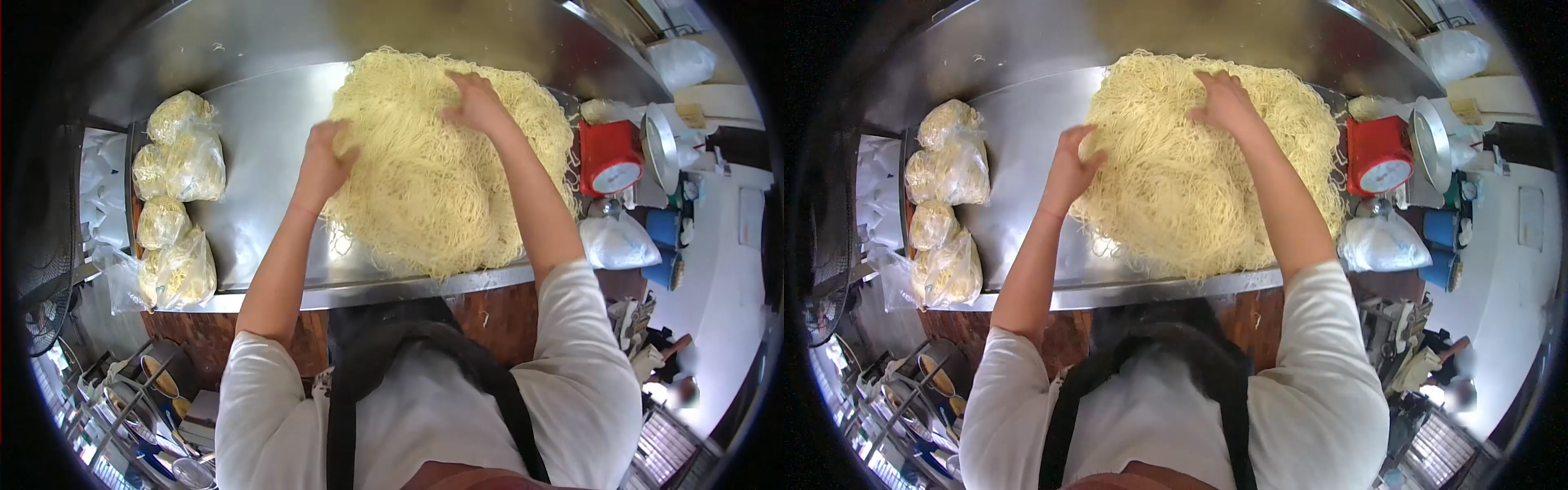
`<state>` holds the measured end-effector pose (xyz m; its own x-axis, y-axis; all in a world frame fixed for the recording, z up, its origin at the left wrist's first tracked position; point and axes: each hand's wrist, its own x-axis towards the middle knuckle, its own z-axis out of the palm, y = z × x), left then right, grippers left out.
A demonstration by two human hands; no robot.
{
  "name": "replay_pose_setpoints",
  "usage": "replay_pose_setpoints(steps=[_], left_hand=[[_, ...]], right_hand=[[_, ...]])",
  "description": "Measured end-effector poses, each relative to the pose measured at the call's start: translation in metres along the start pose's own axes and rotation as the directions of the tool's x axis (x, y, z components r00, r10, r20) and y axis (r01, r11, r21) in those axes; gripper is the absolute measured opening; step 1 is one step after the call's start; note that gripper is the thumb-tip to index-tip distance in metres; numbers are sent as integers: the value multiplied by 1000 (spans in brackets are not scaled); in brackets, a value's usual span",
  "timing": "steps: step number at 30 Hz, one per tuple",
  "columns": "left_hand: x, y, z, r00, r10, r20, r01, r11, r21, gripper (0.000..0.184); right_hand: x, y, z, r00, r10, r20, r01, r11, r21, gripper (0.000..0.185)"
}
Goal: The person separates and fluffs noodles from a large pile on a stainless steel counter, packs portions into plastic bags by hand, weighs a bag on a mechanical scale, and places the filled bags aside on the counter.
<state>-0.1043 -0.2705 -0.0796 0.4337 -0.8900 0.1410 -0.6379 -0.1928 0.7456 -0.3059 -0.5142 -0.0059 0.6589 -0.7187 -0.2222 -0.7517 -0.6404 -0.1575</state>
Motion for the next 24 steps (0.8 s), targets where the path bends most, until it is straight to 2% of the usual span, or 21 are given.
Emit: replay_pose_setpoints(steps=[1,4,5,7,10,11,13,14,15,16,18,19,20,22,23,24], left_hand=[[21,16,10,996,-14,-85,11,999,-30,61],[67,13,67,999,-17,46,11,991,133,63],[78,14,77,982,-79,172,54,988,148,66],[91,36,76,885,-200,420,132,974,185,73],[69,24,76,846,-151,512,252,959,-133,73],[57,29,68,840,-103,532,339,866,-368,71],[52,48,35,907,-218,359,353,860,-368,69],[50,57,18,923,-276,269,364,853,-373,69],[48,53,0,960,-227,164,272,891,-363,71],[47,52,-15,984,-171,58,180,923,-340,73],[46,94,-49,988,-104,110,140,908,-396,75],[41,107,-58,988,-74,136,125,898,-422,76],[35,108,-61,966,-34,258,129,922,-365,73],[31,94,-74,877,37,479,100,961,-258,69],[31,56,-82,745,139,652,-98,990,-98,63],[45,33,-80,729,-8,685,89,993,-83,64]], right_hand=[[29,4,25,997,12,-78,-18,997,-80,75],[84,-1,74,994,94,63,-89,993,-73,78],[97,7,87,999,24,36,-24,1000,-8,76],[104,23,101,995,-100,-22,102,988,116,71],[65,23,82,971,-191,145,151,957,248,61],[52,21,72,972,-214,96,163,910,381,57],[25,18,51,971,-237,7,182,761,623,51],[11,5,15,980,-190,65,109,775,623,50],[-1,-10,-29,983,-139,118,37,786,618,49],[-13,-21,-59,995,-82,49,34,785,619,51],[-36,-29,-75,971,-116,-208,209,831,515,54],[-49,-29,-74,901,-220,-374,364,854,372,57],[-57,-27,-73,791,-328,-517,484,852,201,59],[-62,-2,-49,879,-432,-199,473,841,263,63],[-64,13,-36,880,-475,-24,460,838,292,66],[-59,29,-32,901,-399,173,338,893,298,70]])
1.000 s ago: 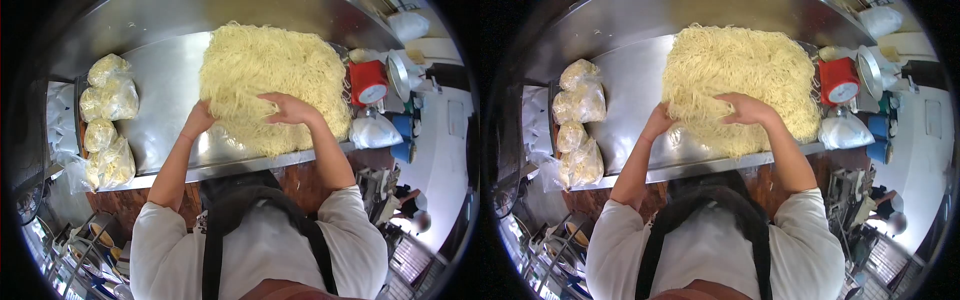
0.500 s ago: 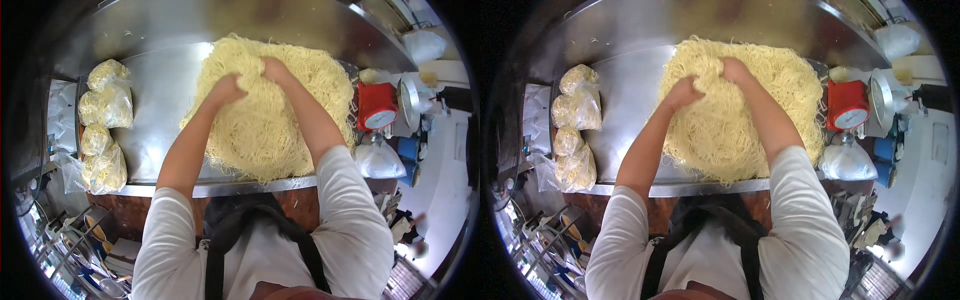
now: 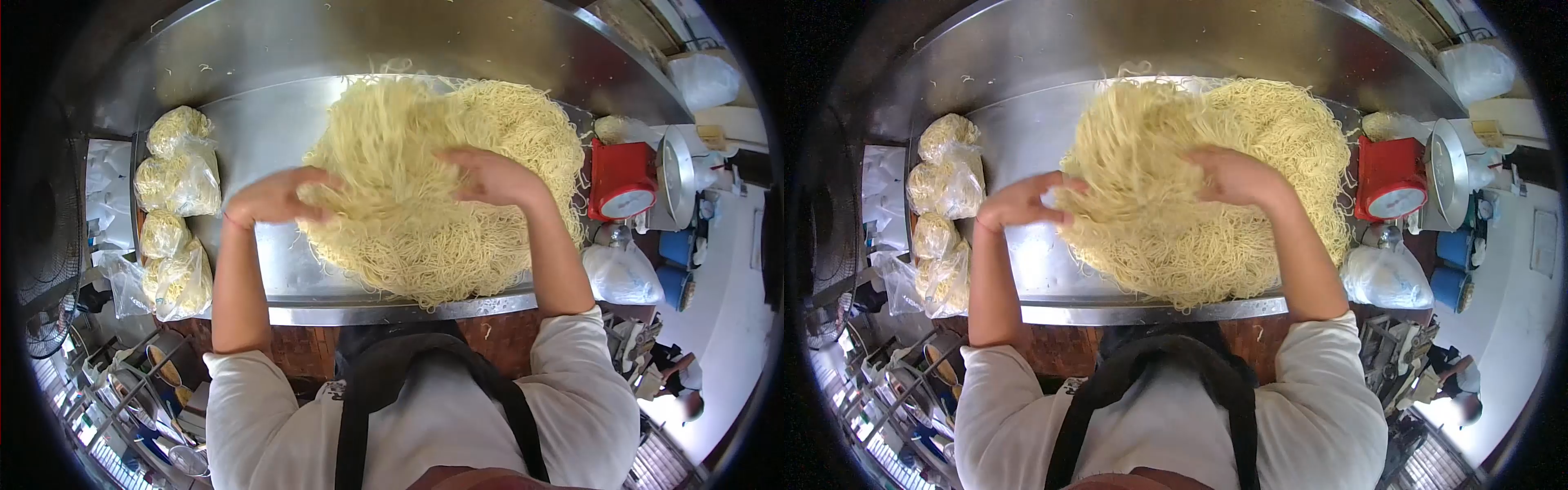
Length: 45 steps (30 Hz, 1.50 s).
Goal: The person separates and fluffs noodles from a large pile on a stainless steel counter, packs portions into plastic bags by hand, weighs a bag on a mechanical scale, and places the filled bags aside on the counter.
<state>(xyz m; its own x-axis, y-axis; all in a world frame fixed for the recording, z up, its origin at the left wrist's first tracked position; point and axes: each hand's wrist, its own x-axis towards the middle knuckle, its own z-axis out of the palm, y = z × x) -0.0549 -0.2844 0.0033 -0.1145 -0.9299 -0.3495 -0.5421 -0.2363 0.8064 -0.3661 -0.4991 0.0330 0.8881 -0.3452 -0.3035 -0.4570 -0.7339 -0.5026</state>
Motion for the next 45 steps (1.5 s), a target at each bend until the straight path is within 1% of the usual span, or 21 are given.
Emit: replay_pose_setpoints(steps=[2,4,6,8,10,13,15,17,21,23,24,25,28,29,31,33,36,37,40,42,45], left_hand=[[43,-31,-22,973,-199,-116,184,974,-128,65],[94,-39,-17,816,-166,-554,147,986,-79,65],[143,-28,8,879,-379,-288,273,897,-348,65],[193,-71,49,889,-269,-369,104,906,-411,61],[189,-26,43,907,-253,-336,73,881,-468,54],[174,4,7,870,-230,-436,-177,680,-712,63],[132,48,-21,850,-197,-489,-289,602,-744,62],[92,73,-32,824,-80,-561,-412,597,-689,67],[55,36,-32,973,209,-103,-226,951,-210,85],[65,14,-33,993,-78,-89,68,991,-118,90],[79,2,-33,972,-216,-91,210,975,-67,92],[107,-22,-19,936,-321,-143,260,906,-333,98],[198,-75,52,947,-63,-316,-19,968,-249,81],[206,-74,51,950,-23,-313,-76,951,-300,76],[216,-68,42,948,2,-317,-133,910,-392,66],[192,-19,15,901,-38,-431,-227,807,-546,57],[111,81,-36,858,-283,-428,95,908,-409,65],[89,92,-50,867,-368,-335,253,906,-340,70],[47,78,-44,955,183,-235,-207,975,-79,78],[49,62,-44,974,-27,-224,7,996,-90,75],[91,30,5,980,-114,-163,97,989,-110,71]], right_hand=[[21,37,-8,917,243,317,-252,968,-14,80],[61,45,1,942,275,-195,-277,961,17,80],[115,50,29,885,290,-363,-388,892,-233,69],[169,103,89,923,206,-326,-266,952,-153,58],[190,103,74,944,146,-296,-84,974,212,52],[158,12,4,913,195,-359,26,849,528,52],[154,-11,-35,851,-59,-522,241,927,288,50],[110,-35,-52,861,-45,-507,185,956,229,57],[41,3,-51,995,-92,39,85,986,146,74],[55,67,-41,945,82,316,-175,944,280,77],[69,83,-19,974,201,103,-204,979,16,76],[89,98,12,960,245,-136,-272,932,-241,75],[193,176,123,903,373,-214,-228,837,497,53],[229,204,159,878,412,-243,-115,675,729,47],[202,91,76,889,454,-60,-60,244,968,39],[152,12,0,839,322,-439,6,801,599,33],[121,-11,-55,690,-151,-708,181,983,-33,36],[93,-27,-67,825,-14,-564,26,1000,14,43],[35,43,-43,987,-74,-142,82,995,54,60],[2,54,-55,964,-142,224,131,989,64,65],[44,102,12,993,58,-99,-60,998,-20,64]])
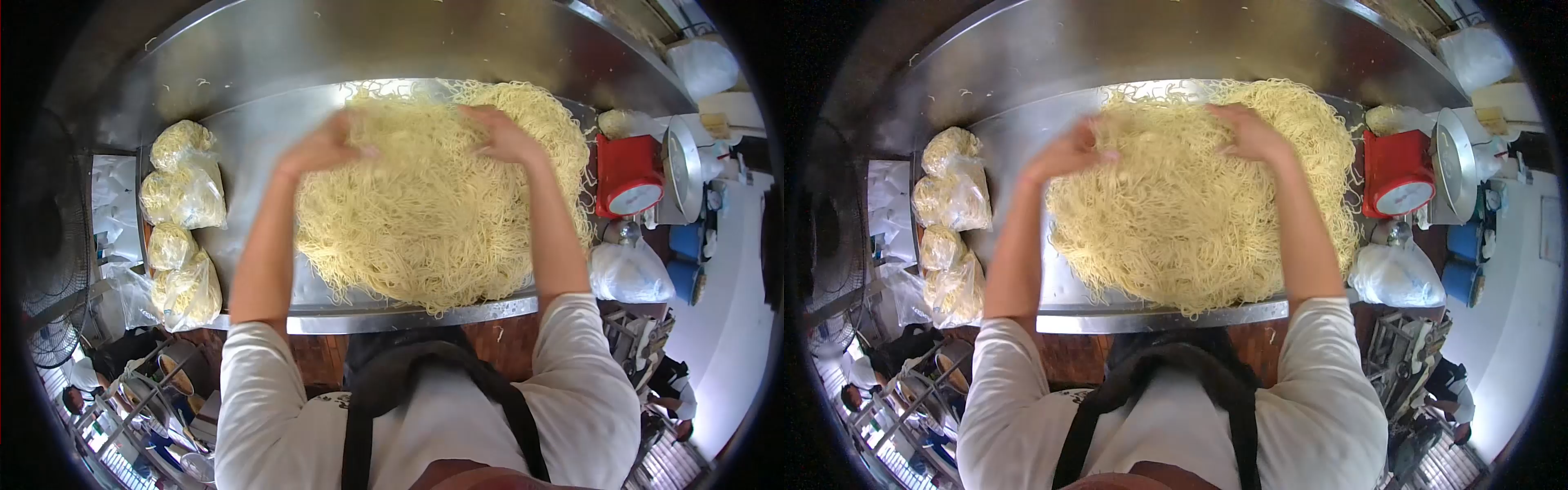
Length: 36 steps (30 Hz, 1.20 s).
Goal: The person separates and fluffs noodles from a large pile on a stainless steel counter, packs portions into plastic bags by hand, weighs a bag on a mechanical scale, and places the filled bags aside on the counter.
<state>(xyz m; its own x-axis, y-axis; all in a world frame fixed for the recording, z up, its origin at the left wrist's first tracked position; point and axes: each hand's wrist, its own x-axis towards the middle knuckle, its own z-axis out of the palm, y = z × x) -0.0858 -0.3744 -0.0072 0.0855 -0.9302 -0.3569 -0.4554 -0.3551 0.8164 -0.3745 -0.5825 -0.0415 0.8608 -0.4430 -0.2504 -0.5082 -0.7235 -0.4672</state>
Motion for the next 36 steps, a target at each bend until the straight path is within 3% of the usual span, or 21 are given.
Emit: replay_pose_setpoints(steps=[2,3,4,6,9,11,12,13,16,18,20,22,25,28,31,32,33,34,35,36], left_hand=[[26,-20,68,995,99,-18,-92,972,217,61],[28,-9,66,995,88,-55,-77,982,173,60],[29,6,60,994,66,-85,-56,991,124,58],[33,6,48,974,23,-223,-31,999,-31,60],[-31,69,-5,995,56,-83,-74,970,-231,75],[-56,40,4,976,204,-78,-196,975,103,72],[-66,31,9,960,275,-58,-250,930,268,71],[-76,33,13,967,247,-67,-210,916,343,69],[-79,28,50,972,206,-116,-121,855,504,65],[-47,-3,98,954,255,-161,-123,816,565,63],[-33,4,92,974,180,-139,-139,955,261,58],[-51,38,73,986,103,-134,-109,994,-33,45],[-87,41,53,915,254,-314,-318,933,-169,42],[-103,25,44,938,57,-341,-73,997,-36,47],[-97,-20,79,844,400,-356,-226,869,441,52],[-98,-11,102,941,209,-268,-93,916,391,53],[-92,6,120,949,146,-279,38,828,560,53],[-78,-6,126,922,214,-323,-53,895,442,52],[-63,-17,130,884,279,-376,-158,934,322,52],[-67,-6,125,900,182,-397,-120,977,176,45]], right_hand=[[37,-25,58,975,216,43,-220,957,187,60],[56,-32,59,943,298,146,-328,771,546,56],[69,-37,59,901,330,282,-411,440,799,52],[46,-93,1,958,221,180,-285,711,642,52],[3,-133,-45,994,106,-37,-87,934,345,53],[-18,-121,-48,993,4,-115,24,971,239,53],[-31,-98,-41,992,-59,-115,86,966,244,53],[-39,-83,-30,986,-121,-112,146,957,251,52],[-55,-73,13,985,166,-55,-152,968,199,51],[-25,-77,67,980,195,-32,-160,878,452,51],[-11,-90,73,980,197,-3,-147,741,656,51],[-9,-112,28,988,157,16,-106,582,806,52],[-47,-133,-10,946,156,-283,101,688,719,53],[-86,-104,-20,986,17,-166,80,825,559,59],[-100,-68,41,964,111,-243,-58,975,214,64],[-91,-68,63,968,144,-205,-113,981,158,64],[-73,-77,87,970,179,-166,-164,981,100,64],[-57,-88,98,967,216,-134,-213,976,39,64],[-41,-96,90,972,217,-93,-187,947,262,61],[-27,-107,74,977,208,-48,-161,866,474,58]])
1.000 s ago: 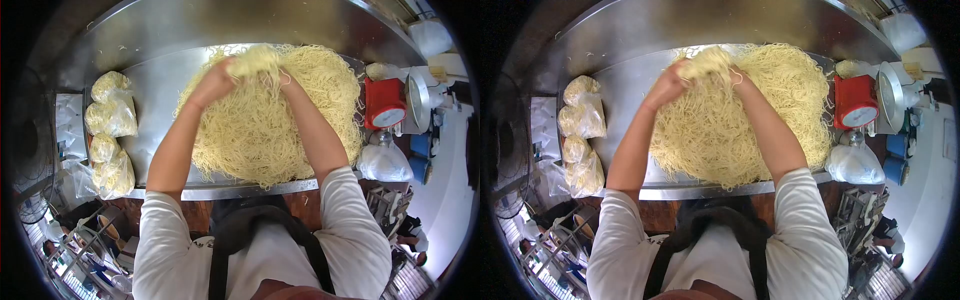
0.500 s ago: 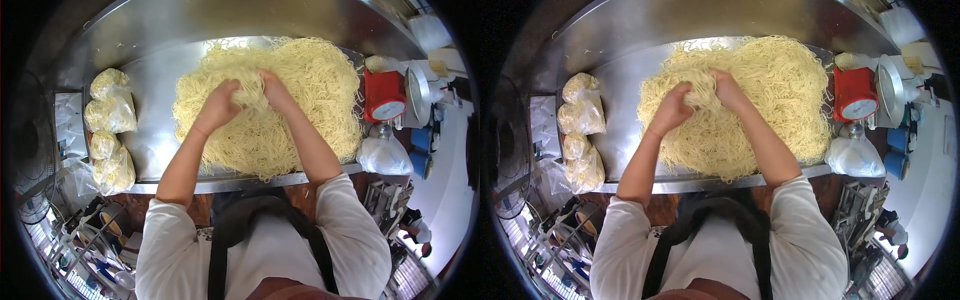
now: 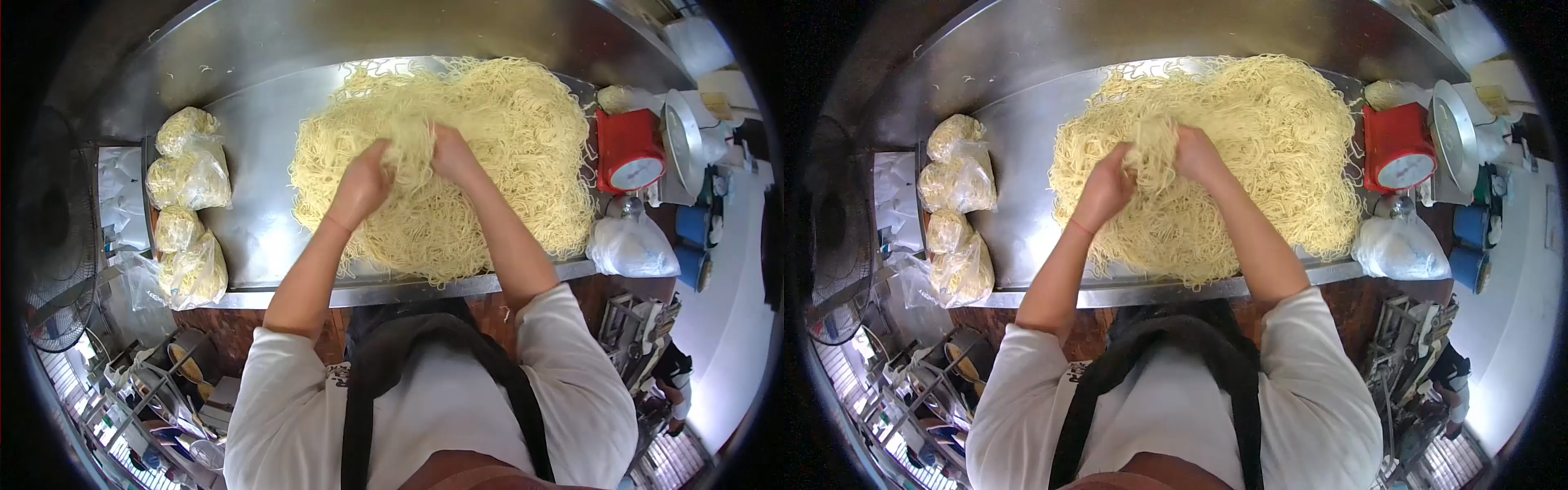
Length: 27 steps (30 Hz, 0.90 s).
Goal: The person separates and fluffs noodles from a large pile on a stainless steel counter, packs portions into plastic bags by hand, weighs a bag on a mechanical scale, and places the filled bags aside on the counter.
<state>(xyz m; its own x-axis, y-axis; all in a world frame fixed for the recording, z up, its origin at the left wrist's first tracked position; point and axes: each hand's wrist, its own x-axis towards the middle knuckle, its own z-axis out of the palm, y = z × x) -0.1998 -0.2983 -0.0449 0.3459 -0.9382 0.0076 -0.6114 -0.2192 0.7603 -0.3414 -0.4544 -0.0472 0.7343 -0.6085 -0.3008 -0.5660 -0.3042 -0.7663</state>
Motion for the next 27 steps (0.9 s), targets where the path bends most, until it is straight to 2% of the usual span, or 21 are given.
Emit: replay_pose_setpoints(steps=[1,2,4,5,6,7,8,9,10,11,13,14,17,18,20,22,23,24,25,26,27], left_hand=[[5,19,-16,995,-99,9,99,988,-118,39],[10,36,-31,980,-196,30,198,952,-234,33],[3,54,-60,988,-140,66,150,970,-193,33],[2,60,-74,991,-108,76,120,977,-174,33],[5,64,-85,938,-270,217,292,953,-76,44],[-2,47,-83,986,-101,130,97,994,42,47],[-13,15,-71,994,84,64,-94,980,174,50],[-21,-9,-58,962,273,19,-265,912,314,53],[-24,-18,-47,993,105,61,-112,984,142,56],[-22,-23,-35,996,81,25,-82,995,57,54],[-20,-21,-8,999,18,-29,-21,993,-116,51],[-13,7,-12,975,-203,90,221,931,-290,42],[-12,33,-18,991,-132,-28,111,913,-392,36],[-13,34,-27,991,-84,-106,22,875,-484,36],[-19,18,-43,995,-100,-13,92,951,-294,44],[-28,6,-56,988,-139,63,145,986,-85,52],[-33,8,-56,995,-102,4,102,995,14,56],[-37,11,-54,997,-57,-54,63,991,115,60],[-39,14,-50,994,-12,-106,35,976,217,63],[-40,10,-36,996,18,-90,-5,989,146,68],[-39,6,-21,998,23,-63,-8,975,220,66]], right_hand=[[5,-18,-12,999,-2,45,-9,974,227,56],[-1,-37,-29,999,-47,26,36,948,316,54],[-29,-65,-49,993,-115,-15,108,863,493,52],[-38,-62,-50,979,-188,-73,201,897,393,51],[-48,-56,-53,956,-266,-121,290,914,283,50],[-50,-38,-48,957,-255,-138,274,952,138,48],[-53,-21,-42,957,-244,-155,245,969,-12,46],[-55,-3,-37,957,-233,-172,207,966,-157,44],[-60,5,-29,977,-134,-165,94,969,-229,42],[-63,13,-19,986,-28,-165,-22,955,-296,39],[-38,13,26,981,27,-193,-65,979,-191,32],[-27,8,39,976,49,-211,-81,986,-145,29],[-37,-68,-10,952,-179,-247,223,962,160,22],[-45,-79,-24,965,-207,-162,225,969,100,26],[-64,-83,-55,968,-252,5,252,967,-25,35],[-48,-34,-74,951,-263,166,297,926,-233,47],[-35,-18,-80,938,-249,243,321,888,-330,53],[-23,-28,-89,970,-10,242,121,886,-448,67],[-7,-30,-85,980,2,200,94,877,-471,72],[11,-32,-74,987,15,159,65,869,-490,77],[31,-33,-62,993,26,116,37,862,-506,83]])
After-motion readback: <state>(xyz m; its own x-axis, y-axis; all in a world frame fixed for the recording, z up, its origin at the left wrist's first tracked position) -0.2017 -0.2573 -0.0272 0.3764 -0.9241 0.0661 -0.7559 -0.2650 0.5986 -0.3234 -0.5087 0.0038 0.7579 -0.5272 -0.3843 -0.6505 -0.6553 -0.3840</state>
